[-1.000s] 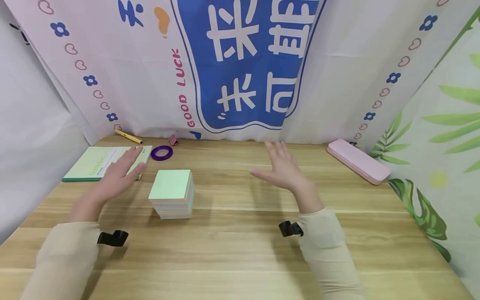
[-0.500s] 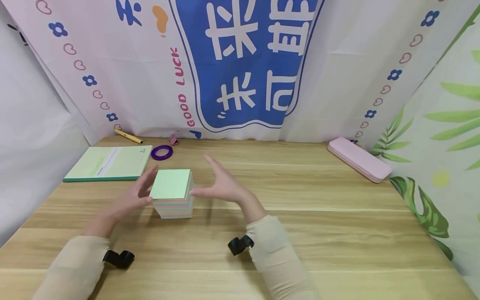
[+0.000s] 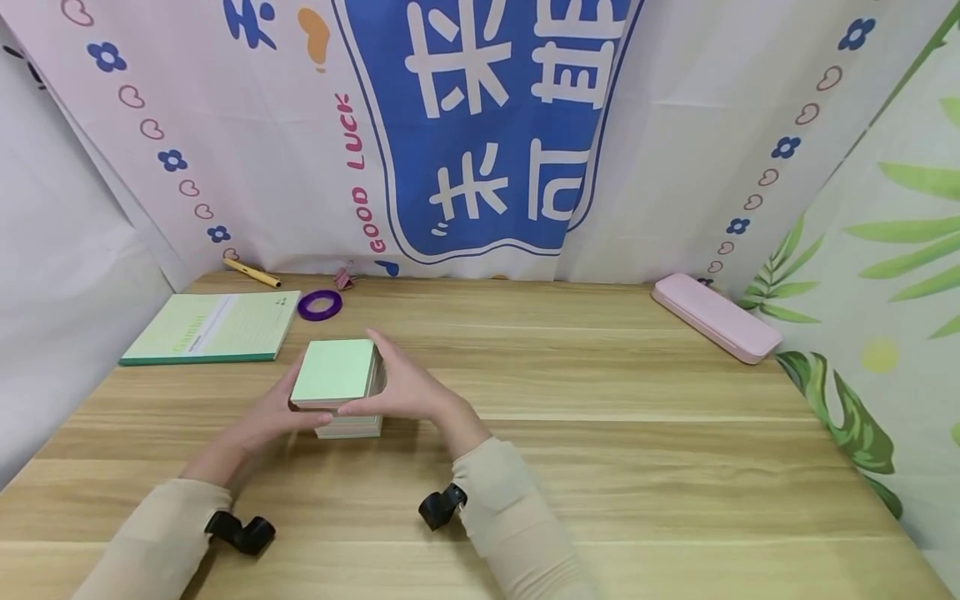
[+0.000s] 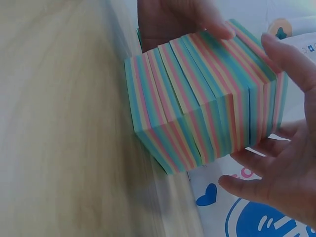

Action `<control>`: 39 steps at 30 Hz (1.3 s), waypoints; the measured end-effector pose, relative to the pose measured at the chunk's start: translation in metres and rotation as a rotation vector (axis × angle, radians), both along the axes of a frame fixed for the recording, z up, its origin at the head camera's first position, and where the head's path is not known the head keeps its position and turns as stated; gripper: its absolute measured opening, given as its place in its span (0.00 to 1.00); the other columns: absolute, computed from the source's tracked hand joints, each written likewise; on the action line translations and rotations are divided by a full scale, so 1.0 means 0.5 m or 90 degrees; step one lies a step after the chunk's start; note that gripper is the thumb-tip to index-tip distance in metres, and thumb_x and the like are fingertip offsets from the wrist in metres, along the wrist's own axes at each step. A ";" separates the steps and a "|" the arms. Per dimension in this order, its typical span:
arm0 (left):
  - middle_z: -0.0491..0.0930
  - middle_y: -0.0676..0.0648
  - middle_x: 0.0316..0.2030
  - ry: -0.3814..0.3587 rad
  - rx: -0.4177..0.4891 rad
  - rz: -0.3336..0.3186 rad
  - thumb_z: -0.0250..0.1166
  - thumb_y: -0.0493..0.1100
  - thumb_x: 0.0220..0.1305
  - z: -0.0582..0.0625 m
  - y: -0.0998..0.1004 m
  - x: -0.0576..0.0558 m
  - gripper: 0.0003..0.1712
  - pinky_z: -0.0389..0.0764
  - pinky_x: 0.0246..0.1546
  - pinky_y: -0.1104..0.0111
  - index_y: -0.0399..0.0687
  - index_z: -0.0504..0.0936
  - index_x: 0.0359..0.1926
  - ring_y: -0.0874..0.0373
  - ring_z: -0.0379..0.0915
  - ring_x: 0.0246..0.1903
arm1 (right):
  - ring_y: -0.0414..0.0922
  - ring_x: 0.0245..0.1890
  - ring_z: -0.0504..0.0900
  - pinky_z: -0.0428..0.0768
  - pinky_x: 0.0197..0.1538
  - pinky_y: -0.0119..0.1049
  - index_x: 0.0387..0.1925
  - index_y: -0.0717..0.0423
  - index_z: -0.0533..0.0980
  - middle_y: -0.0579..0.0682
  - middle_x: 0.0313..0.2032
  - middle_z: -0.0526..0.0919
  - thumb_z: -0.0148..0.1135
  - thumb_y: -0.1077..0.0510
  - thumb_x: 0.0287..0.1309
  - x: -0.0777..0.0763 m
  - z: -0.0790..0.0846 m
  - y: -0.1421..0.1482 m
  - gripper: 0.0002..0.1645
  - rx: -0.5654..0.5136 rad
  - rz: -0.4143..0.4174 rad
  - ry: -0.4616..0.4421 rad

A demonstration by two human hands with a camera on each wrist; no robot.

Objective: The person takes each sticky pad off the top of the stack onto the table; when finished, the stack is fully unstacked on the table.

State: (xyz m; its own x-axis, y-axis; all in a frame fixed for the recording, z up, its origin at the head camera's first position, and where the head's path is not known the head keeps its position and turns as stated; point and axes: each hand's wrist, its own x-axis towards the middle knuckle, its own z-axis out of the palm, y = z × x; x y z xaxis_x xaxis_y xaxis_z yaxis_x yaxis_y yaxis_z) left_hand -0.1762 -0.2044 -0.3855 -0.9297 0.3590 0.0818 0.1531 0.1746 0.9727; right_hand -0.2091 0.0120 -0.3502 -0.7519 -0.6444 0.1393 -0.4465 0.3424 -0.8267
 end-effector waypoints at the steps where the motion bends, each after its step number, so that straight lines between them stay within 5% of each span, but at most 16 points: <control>1: 0.46 0.38 0.61 0.002 0.011 0.003 0.67 0.34 0.44 -0.003 0.001 -0.001 0.58 0.45 0.55 0.48 0.57 0.35 0.66 0.42 0.45 0.58 | 0.42 0.58 0.57 0.58 0.57 0.43 0.65 0.48 0.44 0.48 0.60 0.56 0.71 0.47 0.34 -0.001 0.000 0.001 0.61 -0.004 0.002 -0.004; 14: 0.53 0.40 0.57 0.013 0.034 0.022 0.66 0.31 0.44 -0.013 0.002 -0.002 0.54 0.58 0.52 0.56 0.56 0.42 0.65 0.44 0.52 0.54 | 0.51 0.53 0.63 0.60 0.56 0.44 0.62 0.60 0.46 0.58 0.53 0.63 0.65 0.69 0.40 0.007 0.042 0.048 0.51 -0.134 0.057 -0.172; 20: 0.50 0.38 0.59 0.010 0.022 0.033 0.67 0.34 0.44 -0.014 0.000 0.000 0.56 0.49 0.55 0.51 0.55 0.38 0.66 0.43 0.47 0.57 | 0.51 0.48 0.70 0.71 0.47 0.40 0.63 0.52 0.43 0.62 0.52 0.65 0.59 0.78 0.39 -0.011 0.015 0.079 0.53 -0.255 0.048 -0.311; 25: 0.49 0.39 0.60 0.001 0.019 0.032 0.67 0.35 0.44 -0.013 0.001 0.000 0.57 0.48 0.56 0.52 0.54 0.36 0.66 0.44 0.46 0.57 | 0.52 0.45 0.72 0.72 0.45 0.42 0.63 0.53 0.44 0.66 0.51 0.65 0.54 0.82 0.38 -0.032 -0.005 0.108 0.52 -0.357 0.062 -0.334; 32: 0.47 0.38 0.61 -0.001 0.007 0.035 0.67 0.37 0.44 -0.012 0.000 0.001 0.57 0.44 0.56 0.50 0.57 0.37 0.66 0.42 0.43 0.58 | 0.47 0.39 0.75 0.71 0.47 0.41 0.64 0.51 0.41 0.68 0.50 0.65 0.49 0.84 0.40 -0.077 -0.005 0.151 0.53 -0.399 -0.017 -0.341; 39: 0.46 0.39 0.61 -0.005 0.000 0.038 0.67 0.37 0.44 -0.010 -0.002 0.001 0.57 0.44 0.57 0.52 0.57 0.36 0.66 0.43 0.43 0.59 | 0.51 0.39 0.75 0.59 0.55 0.50 0.65 0.42 0.41 0.66 0.53 0.63 0.47 0.82 0.45 -0.155 -0.010 0.177 0.52 -0.415 -0.104 -0.412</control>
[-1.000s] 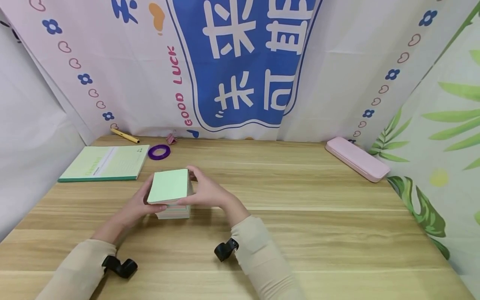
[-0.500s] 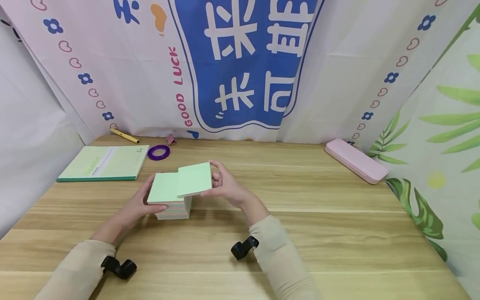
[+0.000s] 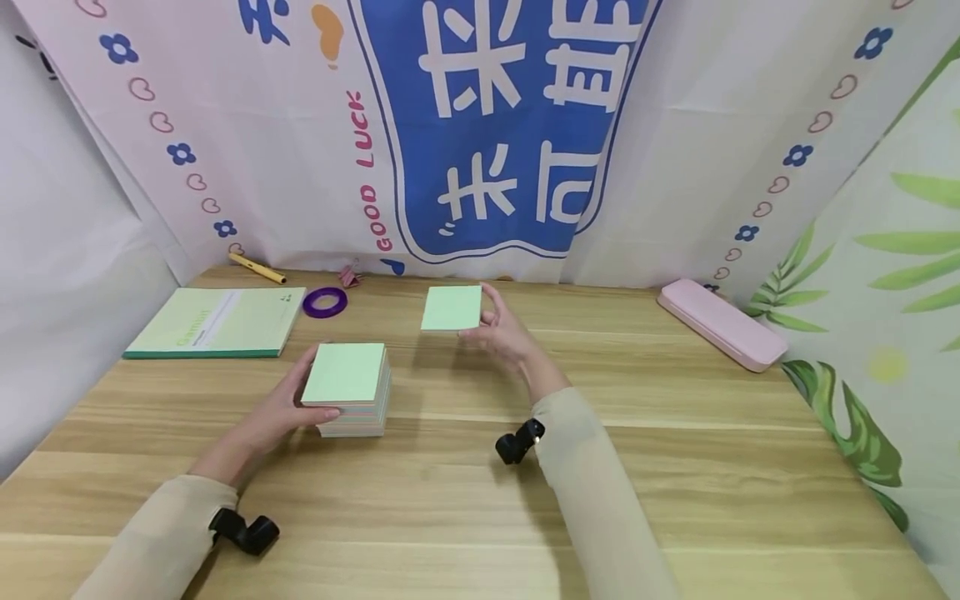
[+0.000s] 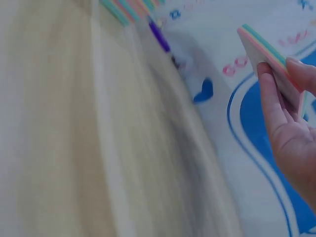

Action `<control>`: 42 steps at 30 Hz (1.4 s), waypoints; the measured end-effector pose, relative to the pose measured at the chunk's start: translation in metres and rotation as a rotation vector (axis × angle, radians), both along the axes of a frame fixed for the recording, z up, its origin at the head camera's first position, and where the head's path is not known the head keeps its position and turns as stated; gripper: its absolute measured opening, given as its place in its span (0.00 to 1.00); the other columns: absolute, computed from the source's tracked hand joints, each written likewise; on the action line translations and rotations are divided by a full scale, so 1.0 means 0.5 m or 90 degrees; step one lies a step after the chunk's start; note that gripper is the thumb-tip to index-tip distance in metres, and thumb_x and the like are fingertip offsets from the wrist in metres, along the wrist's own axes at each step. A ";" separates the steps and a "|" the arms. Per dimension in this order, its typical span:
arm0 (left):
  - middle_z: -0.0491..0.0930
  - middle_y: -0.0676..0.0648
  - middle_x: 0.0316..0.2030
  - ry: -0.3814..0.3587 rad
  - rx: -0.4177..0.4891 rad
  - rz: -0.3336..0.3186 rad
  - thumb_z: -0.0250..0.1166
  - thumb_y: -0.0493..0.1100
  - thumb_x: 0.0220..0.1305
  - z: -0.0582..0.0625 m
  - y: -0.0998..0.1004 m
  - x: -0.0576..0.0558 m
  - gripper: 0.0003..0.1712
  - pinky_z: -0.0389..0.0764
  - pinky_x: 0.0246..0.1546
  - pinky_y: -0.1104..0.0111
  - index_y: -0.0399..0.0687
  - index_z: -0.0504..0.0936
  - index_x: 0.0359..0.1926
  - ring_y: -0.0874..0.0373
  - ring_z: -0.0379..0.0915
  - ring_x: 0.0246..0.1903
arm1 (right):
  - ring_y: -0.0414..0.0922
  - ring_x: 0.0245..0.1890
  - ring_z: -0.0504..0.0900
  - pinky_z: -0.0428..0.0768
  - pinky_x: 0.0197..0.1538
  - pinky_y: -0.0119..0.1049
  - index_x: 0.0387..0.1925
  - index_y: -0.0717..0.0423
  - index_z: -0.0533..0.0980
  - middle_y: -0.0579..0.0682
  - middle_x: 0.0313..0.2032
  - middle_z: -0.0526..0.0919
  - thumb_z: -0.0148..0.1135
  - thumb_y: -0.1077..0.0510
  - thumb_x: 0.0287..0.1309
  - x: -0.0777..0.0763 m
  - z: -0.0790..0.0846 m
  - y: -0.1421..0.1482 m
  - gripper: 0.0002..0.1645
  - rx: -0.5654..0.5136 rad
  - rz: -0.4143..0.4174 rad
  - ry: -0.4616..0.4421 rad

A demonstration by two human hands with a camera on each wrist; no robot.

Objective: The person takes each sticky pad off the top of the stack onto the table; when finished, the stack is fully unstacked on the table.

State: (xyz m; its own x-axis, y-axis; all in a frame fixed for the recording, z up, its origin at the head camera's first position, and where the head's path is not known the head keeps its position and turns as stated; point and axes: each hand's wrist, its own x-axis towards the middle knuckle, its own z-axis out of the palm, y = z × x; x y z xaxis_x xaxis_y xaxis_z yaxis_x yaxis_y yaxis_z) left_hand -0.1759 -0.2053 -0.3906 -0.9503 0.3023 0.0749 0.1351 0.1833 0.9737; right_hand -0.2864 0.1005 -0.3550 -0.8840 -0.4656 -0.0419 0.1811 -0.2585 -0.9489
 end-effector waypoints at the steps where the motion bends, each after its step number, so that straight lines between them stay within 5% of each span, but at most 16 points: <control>1: 0.46 0.39 0.61 0.000 0.000 -0.001 0.67 0.37 0.44 0.000 0.001 -0.001 0.57 0.44 0.57 0.52 0.57 0.36 0.66 0.44 0.43 0.59 | 0.51 0.39 0.75 0.59 0.55 0.49 0.65 0.42 0.41 0.66 0.54 0.62 0.46 0.82 0.45 -0.011 -0.002 0.003 0.52 -0.002 -0.005 -0.009; 10: 0.48 0.37 0.60 0.005 0.010 -0.003 0.67 0.35 0.45 0.000 0.003 0.002 0.56 0.48 0.56 0.52 0.55 0.36 0.66 0.43 0.47 0.57 | 0.53 0.42 0.74 0.70 0.48 0.40 0.65 0.42 0.40 0.67 0.54 0.60 0.46 0.82 0.45 -0.089 -0.050 0.001 0.53 0.027 -0.046 -0.104; 23: 0.47 0.38 0.61 -0.005 0.009 -0.008 0.67 0.37 0.44 -0.005 0.009 0.000 0.57 0.48 0.57 0.53 0.57 0.37 0.66 0.44 0.47 0.57 | 0.54 0.43 0.74 0.71 0.47 0.38 0.65 0.40 0.36 0.57 0.61 0.51 0.48 0.80 0.48 -0.117 -0.082 0.003 0.54 0.079 -0.086 -0.150; 28: 0.51 0.38 0.59 0.002 0.015 -0.006 0.68 0.36 0.44 -0.006 0.005 -0.002 0.57 0.51 0.56 0.53 0.58 0.38 0.66 0.44 0.50 0.56 | 0.52 0.38 0.76 0.72 0.45 0.38 0.66 0.44 0.36 0.57 0.63 0.49 0.51 0.80 0.46 -0.110 -0.079 -0.011 0.55 0.134 -0.124 -0.119; 33: 0.52 0.38 0.59 0.003 0.010 0.002 0.68 0.36 0.43 -0.006 -0.003 0.000 0.56 0.52 0.55 0.53 0.59 0.39 0.66 0.44 0.52 0.55 | 0.51 0.35 0.77 0.75 0.42 0.38 0.65 0.53 0.45 0.61 0.57 0.60 0.55 0.78 0.44 -0.100 -0.078 -0.029 0.49 0.205 -0.156 -0.058; 42: 0.50 0.39 0.60 -0.001 0.009 0.002 0.68 0.37 0.44 -0.009 -0.003 -0.001 0.56 0.48 0.56 0.53 0.60 0.38 0.66 0.44 0.49 0.57 | 0.48 0.43 0.74 0.74 0.43 0.35 0.64 0.60 0.42 0.62 0.62 0.47 0.62 0.68 0.44 -0.073 -0.080 -0.017 0.51 0.279 -0.093 0.026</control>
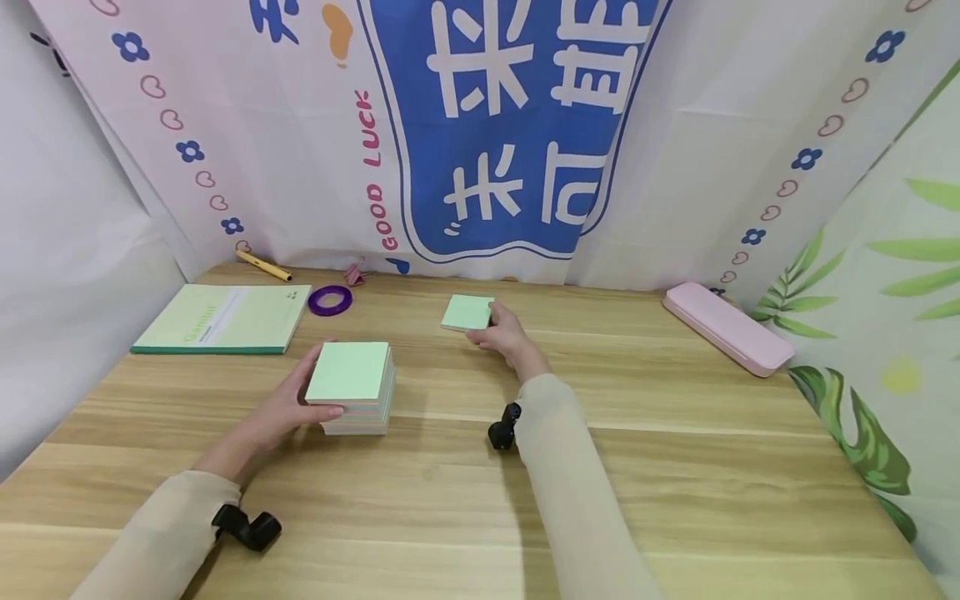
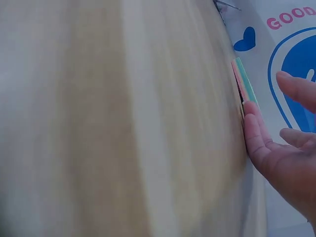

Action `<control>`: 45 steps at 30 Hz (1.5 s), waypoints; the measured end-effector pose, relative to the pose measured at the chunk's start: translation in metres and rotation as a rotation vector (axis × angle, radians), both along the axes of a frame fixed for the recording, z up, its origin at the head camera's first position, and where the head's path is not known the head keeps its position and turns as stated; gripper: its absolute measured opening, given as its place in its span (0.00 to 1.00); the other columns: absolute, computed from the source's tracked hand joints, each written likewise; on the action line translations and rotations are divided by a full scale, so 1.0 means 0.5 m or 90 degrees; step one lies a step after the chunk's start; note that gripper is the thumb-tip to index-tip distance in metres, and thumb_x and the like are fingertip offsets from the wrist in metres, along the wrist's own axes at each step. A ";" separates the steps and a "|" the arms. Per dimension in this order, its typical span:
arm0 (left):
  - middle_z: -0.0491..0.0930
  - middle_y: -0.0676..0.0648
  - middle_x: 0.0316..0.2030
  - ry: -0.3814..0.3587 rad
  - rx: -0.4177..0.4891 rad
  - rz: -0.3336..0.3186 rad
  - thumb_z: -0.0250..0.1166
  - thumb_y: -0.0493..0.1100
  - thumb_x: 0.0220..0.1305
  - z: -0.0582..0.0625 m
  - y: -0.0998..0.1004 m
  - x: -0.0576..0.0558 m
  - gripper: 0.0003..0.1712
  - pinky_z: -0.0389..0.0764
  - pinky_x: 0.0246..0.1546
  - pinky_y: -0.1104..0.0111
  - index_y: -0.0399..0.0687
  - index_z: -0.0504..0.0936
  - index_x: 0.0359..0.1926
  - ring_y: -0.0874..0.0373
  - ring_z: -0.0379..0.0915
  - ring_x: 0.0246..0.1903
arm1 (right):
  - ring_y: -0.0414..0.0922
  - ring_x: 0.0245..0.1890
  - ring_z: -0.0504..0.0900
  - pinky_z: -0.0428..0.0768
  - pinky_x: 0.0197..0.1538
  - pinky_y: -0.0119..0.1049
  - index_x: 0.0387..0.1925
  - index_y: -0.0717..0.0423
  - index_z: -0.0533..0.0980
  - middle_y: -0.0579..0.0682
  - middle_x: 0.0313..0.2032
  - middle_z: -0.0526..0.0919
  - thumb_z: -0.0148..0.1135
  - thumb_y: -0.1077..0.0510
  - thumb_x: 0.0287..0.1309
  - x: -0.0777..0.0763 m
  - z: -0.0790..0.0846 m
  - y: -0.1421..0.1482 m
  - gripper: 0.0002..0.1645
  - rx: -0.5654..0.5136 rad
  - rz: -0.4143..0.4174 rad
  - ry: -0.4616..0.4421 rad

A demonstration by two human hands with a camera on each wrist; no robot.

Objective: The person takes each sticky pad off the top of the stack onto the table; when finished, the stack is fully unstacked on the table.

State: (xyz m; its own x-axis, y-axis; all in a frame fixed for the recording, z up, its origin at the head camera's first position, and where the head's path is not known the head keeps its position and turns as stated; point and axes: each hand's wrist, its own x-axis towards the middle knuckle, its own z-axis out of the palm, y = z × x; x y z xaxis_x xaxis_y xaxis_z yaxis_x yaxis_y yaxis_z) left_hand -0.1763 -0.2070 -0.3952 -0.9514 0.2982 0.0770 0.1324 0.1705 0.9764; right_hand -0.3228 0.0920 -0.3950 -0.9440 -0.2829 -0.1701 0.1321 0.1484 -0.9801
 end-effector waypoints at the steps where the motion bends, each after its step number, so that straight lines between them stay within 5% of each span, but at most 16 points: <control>1: 0.50 0.39 0.60 0.000 -0.003 0.002 0.68 0.37 0.44 0.000 0.000 0.000 0.56 0.49 0.56 0.53 0.60 0.39 0.66 0.44 0.49 0.57 | 0.49 0.44 0.74 0.73 0.44 0.36 0.64 0.60 0.42 0.62 0.63 0.47 0.62 0.69 0.45 0.008 0.005 0.003 0.51 -0.007 0.006 0.000; 11: 0.51 0.37 0.59 0.004 -0.006 0.008 0.67 0.36 0.45 0.003 0.003 0.003 0.56 0.48 0.56 0.52 0.59 0.39 0.66 0.43 0.50 0.55 | 0.57 0.49 0.68 0.68 0.50 0.43 0.64 0.61 0.43 0.64 0.61 0.49 0.57 0.70 0.48 0.104 0.051 -0.004 0.45 -0.073 0.082 0.061; 18: 0.52 0.38 0.59 -0.002 -0.012 0.007 0.68 0.38 0.44 0.004 0.002 0.001 0.56 0.48 0.57 0.53 0.60 0.38 0.66 0.44 0.51 0.56 | 0.56 0.50 0.67 0.68 0.51 0.41 0.64 0.52 0.49 0.56 0.59 0.58 0.60 0.66 0.47 0.165 0.079 -0.058 0.45 -0.081 0.222 0.129; 22: 0.51 0.38 0.59 0.000 -0.015 0.007 0.67 0.38 0.45 0.003 0.001 0.001 0.56 0.49 0.56 0.52 0.60 0.37 0.66 0.43 0.51 0.55 | 0.54 0.54 0.63 0.65 0.52 0.43 0.64 0.51 0.47 0.53 0.61 0.56 0.64 0.62 0.45 0.202 0.083 -0.094 0.49 -0.022 0.289 0.180; 32: 0.51 0.38 0.60 -0.006 -0.011 0.008 0.67 0.38 0.45 0.000 0.002 0.000 0.57 0.51 0.55 0.51 0.63 0.38 0.66 0.43 0.52 0.55 | 0.45 0.54 0.61 0.65 0.52 0.42 0.65 0.50 0.44 0.49 0.54 0.62 0.68 0.53 0.40 0.233 0.068 -0.147 0.55 0.080 0.265 0.234; 45: 0.47 0.36 0.61 -0.008 -0.009 0.002 0.67 0.38 0.45 0.001 0.003 -0.001 0.55 0.47 0.57 0.54 0.63 0.39 0.65 0.44 0.47 0.58 | 0.52 0.53 0.63 0.63 0.54 0.44 0.64 0.54 0.45 0.58 0.55 0.61 0.63 0.66 0.44 0.247 0.109 -0.125 0.50 0.007 0.258 0.149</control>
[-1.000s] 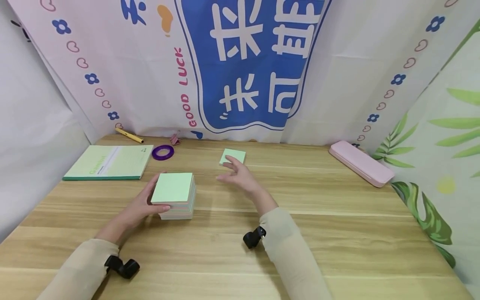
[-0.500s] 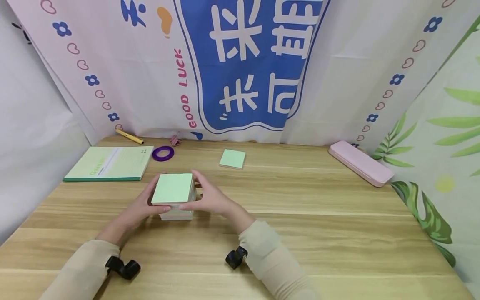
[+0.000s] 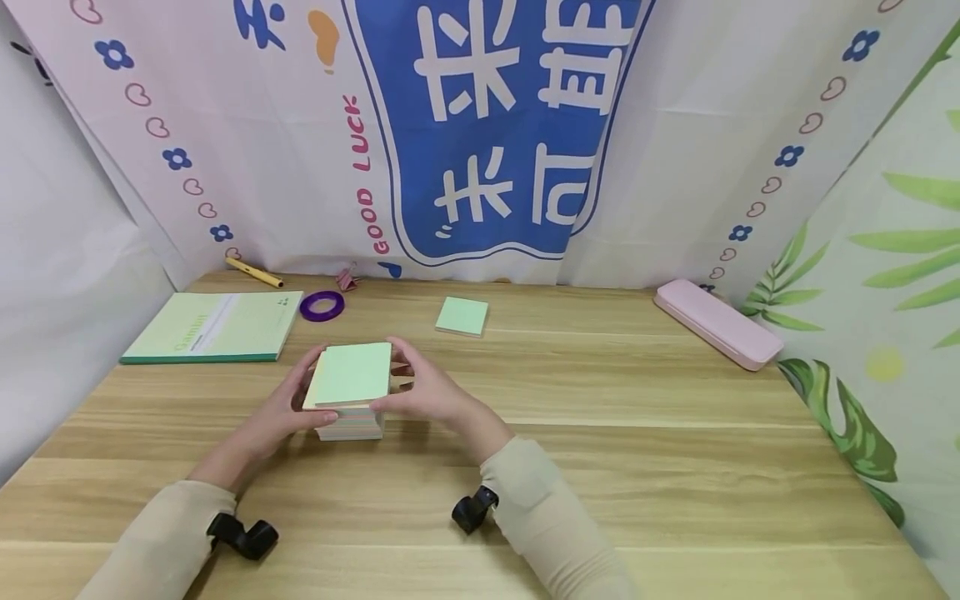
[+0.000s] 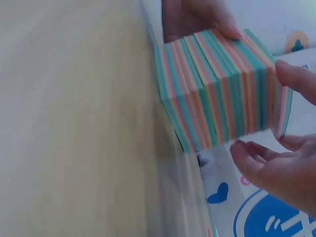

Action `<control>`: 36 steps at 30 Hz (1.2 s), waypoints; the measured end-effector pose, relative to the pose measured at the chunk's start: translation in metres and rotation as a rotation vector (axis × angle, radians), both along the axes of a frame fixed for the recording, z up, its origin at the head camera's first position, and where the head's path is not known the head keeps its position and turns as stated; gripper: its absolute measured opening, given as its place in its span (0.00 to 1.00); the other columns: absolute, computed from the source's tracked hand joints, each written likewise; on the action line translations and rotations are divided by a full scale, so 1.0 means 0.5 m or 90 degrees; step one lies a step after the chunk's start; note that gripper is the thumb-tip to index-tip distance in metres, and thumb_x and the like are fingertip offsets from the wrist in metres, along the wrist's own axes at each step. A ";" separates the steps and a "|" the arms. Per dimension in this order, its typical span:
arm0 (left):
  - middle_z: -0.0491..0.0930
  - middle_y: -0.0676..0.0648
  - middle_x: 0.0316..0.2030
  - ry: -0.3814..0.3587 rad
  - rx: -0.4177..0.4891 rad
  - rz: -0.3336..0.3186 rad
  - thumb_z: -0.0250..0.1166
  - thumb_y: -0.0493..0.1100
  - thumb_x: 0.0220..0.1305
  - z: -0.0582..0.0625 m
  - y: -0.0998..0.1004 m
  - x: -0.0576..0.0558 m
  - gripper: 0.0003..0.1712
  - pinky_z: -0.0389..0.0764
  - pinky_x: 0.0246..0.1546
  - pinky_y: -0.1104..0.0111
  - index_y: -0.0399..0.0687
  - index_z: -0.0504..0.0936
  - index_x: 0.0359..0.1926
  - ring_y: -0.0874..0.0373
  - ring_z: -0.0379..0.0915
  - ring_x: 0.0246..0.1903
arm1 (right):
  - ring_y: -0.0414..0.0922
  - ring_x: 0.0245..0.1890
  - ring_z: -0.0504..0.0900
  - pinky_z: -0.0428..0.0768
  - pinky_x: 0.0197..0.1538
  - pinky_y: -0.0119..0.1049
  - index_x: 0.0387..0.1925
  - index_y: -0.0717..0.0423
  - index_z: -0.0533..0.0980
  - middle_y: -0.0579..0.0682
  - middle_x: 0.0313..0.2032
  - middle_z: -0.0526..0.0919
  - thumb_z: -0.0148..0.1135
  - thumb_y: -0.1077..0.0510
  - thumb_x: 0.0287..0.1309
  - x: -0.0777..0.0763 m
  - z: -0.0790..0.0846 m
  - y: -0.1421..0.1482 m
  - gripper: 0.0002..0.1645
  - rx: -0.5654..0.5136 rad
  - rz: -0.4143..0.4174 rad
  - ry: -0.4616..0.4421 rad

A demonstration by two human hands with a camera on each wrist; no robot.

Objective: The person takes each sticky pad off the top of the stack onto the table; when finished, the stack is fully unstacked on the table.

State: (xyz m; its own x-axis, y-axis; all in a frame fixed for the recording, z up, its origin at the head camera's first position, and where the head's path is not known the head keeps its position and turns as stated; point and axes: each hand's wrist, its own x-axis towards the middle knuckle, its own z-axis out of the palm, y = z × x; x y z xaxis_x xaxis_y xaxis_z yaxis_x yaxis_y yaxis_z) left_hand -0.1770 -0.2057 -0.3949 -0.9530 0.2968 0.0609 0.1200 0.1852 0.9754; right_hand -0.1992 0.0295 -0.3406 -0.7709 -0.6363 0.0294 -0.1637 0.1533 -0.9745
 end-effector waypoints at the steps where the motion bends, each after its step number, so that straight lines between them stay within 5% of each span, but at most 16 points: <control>1: 0.47 0.36 0.61 -0.001 0.002 0.000 0.67 0.38 0.45 0.000 -0.001 0.000 0.55 0.47 0.57 0.54 0.64 0.40 0.65 0.43 0.47 0.58 | 0.51 0.52 0.64 0.65 0.52 0.43 0.64 0.52 0.46 0.58 0.54 0.62 0.63 0.66 0.44 -0.004 -0.003 0.005 0.50 -0.009 -0.004 -0.019; 8: 0.46 0.36 0.62 0.001 0.001 -0.006 0.66 0.38 0.47 -0.001 -0.006 0.002 0.54 0.46 0.57 0.54 0.64 0.39 0.65 0.43 0.43 0.59 | 0.50 0.42 0.73 0.72 0.46 0.39 0.64 0.44 0.45 0.64 0.49 0.69 0.54 0.79 0.43 -0.037 -0.032 0.036 0.52 -0.179 0.020 -0.185; 11: 0.46 0.36 0.61 0.000 -0.001 -0.007 0.66 0.38 0.47 -0.001 -0.007 0.002 0.54 0.46 0.57 0.54 0.64 0.39 0.65 0.43 0.43 0.59 | 0.49 0.41 0.74 0.71 0.47 0.42 0.65 0.44 0.44 0.66 0.50 0.67 0.49 0.82 0.43 -0.044 -0.032 0.049 0.53 -0.227 0.041 -0.215; 18: 0.46 0.36 0.61 0.003 -0.004 -0.006 0.66 0.38 0.47 0.000 -0.007 0.003 0.54 0.47 0.57 0.54 0.64 0.39 0.65 0.43 0.44 0.59 | 0.48 0.38 0.75 0.70 0.48 0.44 0.65 0.44 0.42 0.59 0.45 0.72 0.46 0.82 0.43 -0.060 -0.027 0.101 0.52 -0.280 0.036 -0.240; 25: 0.46 0.36 0.61 0.000 -0.003 -0.006 0.66 0.38 0.47 -0.001 -0.008 0.003 0.54 0.45 0.57 0.53 0.65 0.39 0.65 0.43 0.43 0.59 | 0.49 0.39 0.75 0.56 0.55 0.51 0.66 0.44 0.37 0.58 0.45 0.71 0.43 0.82 0.44 -0.100 -0.017 0.185 0.53 -0.311 -0.019 -0.235; 36: 0.47 0.37 0.61 -0.004 0.007 -0.011 0.66 0.38 0.47 0.001 -0.004 0.001 0.54 0.44 0.58 0.54 0.65 0.40 0.65 0.45 0.44 0.59 | 0.51 0.39 0.77 0.73 0.44 0.37 0.65 0.41 0.35 0.58 0.43 0.73 0.38 0.83 0.49 -0.182 -0.027 0.295 0.52 -0.374 -0.119 -0.264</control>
